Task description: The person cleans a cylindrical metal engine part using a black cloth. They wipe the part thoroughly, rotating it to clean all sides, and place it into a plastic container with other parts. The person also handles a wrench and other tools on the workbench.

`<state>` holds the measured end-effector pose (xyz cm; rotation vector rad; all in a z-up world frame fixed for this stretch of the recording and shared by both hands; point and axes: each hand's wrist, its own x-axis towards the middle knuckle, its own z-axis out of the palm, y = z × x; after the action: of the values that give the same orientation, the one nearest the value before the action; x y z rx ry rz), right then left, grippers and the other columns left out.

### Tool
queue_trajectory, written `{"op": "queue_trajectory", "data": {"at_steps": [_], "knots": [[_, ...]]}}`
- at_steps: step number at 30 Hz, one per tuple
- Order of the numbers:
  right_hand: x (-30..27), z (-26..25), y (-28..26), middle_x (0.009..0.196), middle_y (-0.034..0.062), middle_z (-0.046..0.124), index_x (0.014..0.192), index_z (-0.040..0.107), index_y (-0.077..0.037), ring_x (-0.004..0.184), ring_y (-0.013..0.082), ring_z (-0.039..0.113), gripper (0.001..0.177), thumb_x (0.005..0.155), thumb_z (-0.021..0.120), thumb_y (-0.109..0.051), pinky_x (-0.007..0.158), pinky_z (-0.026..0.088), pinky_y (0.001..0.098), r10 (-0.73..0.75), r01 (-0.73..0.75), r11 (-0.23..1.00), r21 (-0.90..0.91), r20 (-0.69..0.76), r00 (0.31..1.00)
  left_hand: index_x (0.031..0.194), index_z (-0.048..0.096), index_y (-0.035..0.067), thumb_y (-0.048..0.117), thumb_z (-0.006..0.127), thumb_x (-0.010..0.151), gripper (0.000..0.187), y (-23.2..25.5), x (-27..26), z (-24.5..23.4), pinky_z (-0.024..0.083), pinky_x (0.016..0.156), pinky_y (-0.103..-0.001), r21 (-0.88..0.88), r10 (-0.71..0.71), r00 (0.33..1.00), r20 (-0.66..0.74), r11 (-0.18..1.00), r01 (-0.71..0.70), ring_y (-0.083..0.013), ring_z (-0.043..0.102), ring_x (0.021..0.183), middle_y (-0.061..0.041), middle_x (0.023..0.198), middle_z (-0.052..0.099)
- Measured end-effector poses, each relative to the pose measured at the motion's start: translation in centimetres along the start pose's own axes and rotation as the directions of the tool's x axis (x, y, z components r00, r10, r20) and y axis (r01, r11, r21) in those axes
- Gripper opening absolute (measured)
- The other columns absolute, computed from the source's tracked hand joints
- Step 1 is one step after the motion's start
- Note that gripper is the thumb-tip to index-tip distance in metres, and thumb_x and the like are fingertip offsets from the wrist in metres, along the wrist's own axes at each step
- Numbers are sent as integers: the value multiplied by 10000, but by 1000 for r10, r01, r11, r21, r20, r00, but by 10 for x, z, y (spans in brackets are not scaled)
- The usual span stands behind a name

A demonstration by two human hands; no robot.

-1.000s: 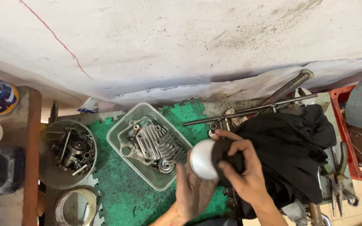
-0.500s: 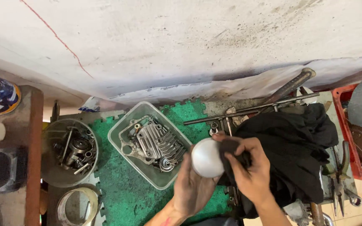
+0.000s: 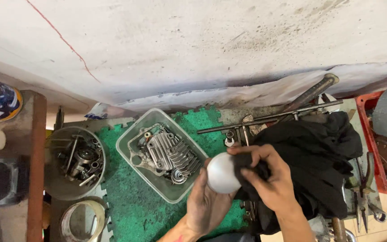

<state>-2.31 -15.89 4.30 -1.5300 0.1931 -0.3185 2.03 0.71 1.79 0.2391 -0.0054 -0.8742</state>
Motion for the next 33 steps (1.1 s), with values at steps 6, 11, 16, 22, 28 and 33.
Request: {"op": "queue_trajectory", "data": {"at_steps": [6, 11, 16, 22, 28, 33], "knots": [[14, 38, -13, 1133, 123, 638, 1003, 478, -61, 1038, 259, 612, 515, 684, 882, -79, 947, 498, 415, -87, 47, 929, -368, -94, 992, 1470, 378, 135, 542, 391, 1102, 548, -16, -2, -22, 289, 1267, -436, 172, 93, 996, 3, 981, -92, -213, 403, 1475, -81, 1540, 438], [14, 39, -26, 1258, 165, 508, 1093, 468, -58, 1172, 285, 542, 652, 648, 932, -167, 996, 460, 414, -131, 162, 935, -315, 117, 984, 1527, 318, 110, 727, 205, 1006, 816, -9, -8, -23, 261, 1235, -457, 127, 14, 1000, 0, 992, -14, -252, 363, 1469, -125, 1558, 373], [2, 41, -22, 1192, 141, 561, 1050, 478, -84, 1078, 241, 582, 622, 625, 924, -160, 945, 484, 374, -168, 163, 902, -399, 22, 986, 1530, 275, 62, 811, 158, 985, 933, -15, -4, -9, 186, 1287, -493, 227, 96, 991, 94, 967, -115, -296, 265, 1555, -201, 1659, 262], [-11, 38, 4, 1019, 130, 645, 995, 507, -81, 912, 177, 573, 302, 876, 777, -16, 838, 495, 303, -93, 10, 935, -356, -218, 971, 1511, 289, 104, 767, 266, 1031, 819, -38, 0, -26, 129, 1338, -525, 478, 349, 894, 280, 757, -445, -323, 177, 1647, -203, 1795, 58], [-5, 37, 1, 1316, 213, 626, 1101, 403, -92, 1202, 231, 617, 289, 978, 652, -15, 1104, 504, 365, -220, 174, 968, -178, -282, 934, 1493, 320, 153, 765, 267, 1017, 777, -16, 1, -6, 138, 1350, -542, 207, 337, 909, 247, 898, -389, -312, 173, 1648, -135, 1808, 29], [-3, 45, -9, 1352, 192, 463, 1242, 385, -64, 1216, 294, 553, 770, 671, 894, -158, 1013, 491, 434, -157, 145, 976, -164, -63, 986, 1483, 303, 112, 810, 239, 945, 884, -13, -5, -8, 222, 1294, -527, 258, 210, 967, 144, 935, -241, -321, 243, 1577, -136, 1766, 59]]}}
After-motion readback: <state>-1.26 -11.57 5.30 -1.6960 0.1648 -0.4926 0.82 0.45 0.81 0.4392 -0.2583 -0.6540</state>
